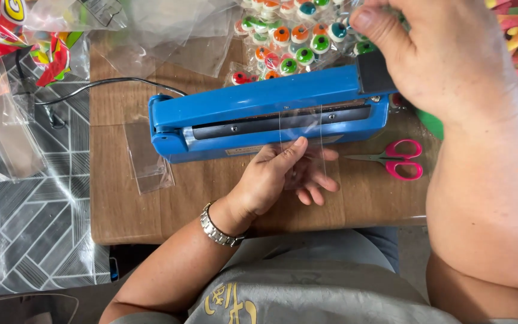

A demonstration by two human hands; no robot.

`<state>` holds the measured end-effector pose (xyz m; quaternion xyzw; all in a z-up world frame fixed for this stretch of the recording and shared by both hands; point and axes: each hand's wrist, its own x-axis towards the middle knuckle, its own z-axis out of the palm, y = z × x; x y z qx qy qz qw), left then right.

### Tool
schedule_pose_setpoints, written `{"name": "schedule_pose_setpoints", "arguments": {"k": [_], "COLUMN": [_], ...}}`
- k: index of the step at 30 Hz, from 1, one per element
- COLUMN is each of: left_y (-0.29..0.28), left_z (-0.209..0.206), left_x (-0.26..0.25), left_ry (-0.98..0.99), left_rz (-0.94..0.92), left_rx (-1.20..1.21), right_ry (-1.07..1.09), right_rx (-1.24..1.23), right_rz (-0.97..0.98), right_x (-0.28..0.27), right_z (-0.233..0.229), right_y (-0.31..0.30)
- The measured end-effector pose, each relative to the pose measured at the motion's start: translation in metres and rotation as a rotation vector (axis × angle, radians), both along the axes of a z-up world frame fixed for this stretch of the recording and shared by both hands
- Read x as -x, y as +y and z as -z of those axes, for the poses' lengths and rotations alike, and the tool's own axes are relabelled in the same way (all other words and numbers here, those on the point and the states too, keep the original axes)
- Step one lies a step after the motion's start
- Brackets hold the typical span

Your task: Packaging gummy worms into small plastic bags and sealing them with a heat sealer.

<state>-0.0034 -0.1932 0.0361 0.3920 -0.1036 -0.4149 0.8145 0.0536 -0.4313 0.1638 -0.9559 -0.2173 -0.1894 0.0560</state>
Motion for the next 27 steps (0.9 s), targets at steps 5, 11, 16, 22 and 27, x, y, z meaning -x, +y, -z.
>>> {"name": "schedule_pose_setpoints", "arguments": {"k": [5,11,16,22,27], "left_y": [0.000,0.000,0.000,0.000,-0.002], "left_z": [-0.003,-0.002,0.000,-0.002,-0.001], "left_x": [-0.001,0.000,0.000,0.000,0.001], "left_ry": [0.012,-0.010,0.004,0.018,0.024], "left_rz": [-0.019,-0.020,-0.015,-0.023,-0.031], "left_rx": [-0.022,-0.032,-0.009,-0.004,-0.031], "right_ry": [0.055,0.052,0.131,0.131,0.289], "right_rx": [-0.079,-0.106,-0.137,-0.109,-0.094], "right_rz": [-0.030,-0.023,0.056,0.044,0.154], "right_x": [-0.008,-0.008,0.003,0.006,0.000], "right_z": [0.028,0.033,0.011,0.008,0.031], "right_y": [-0.008,-0.009,-0.004,0.005,0.005]}}
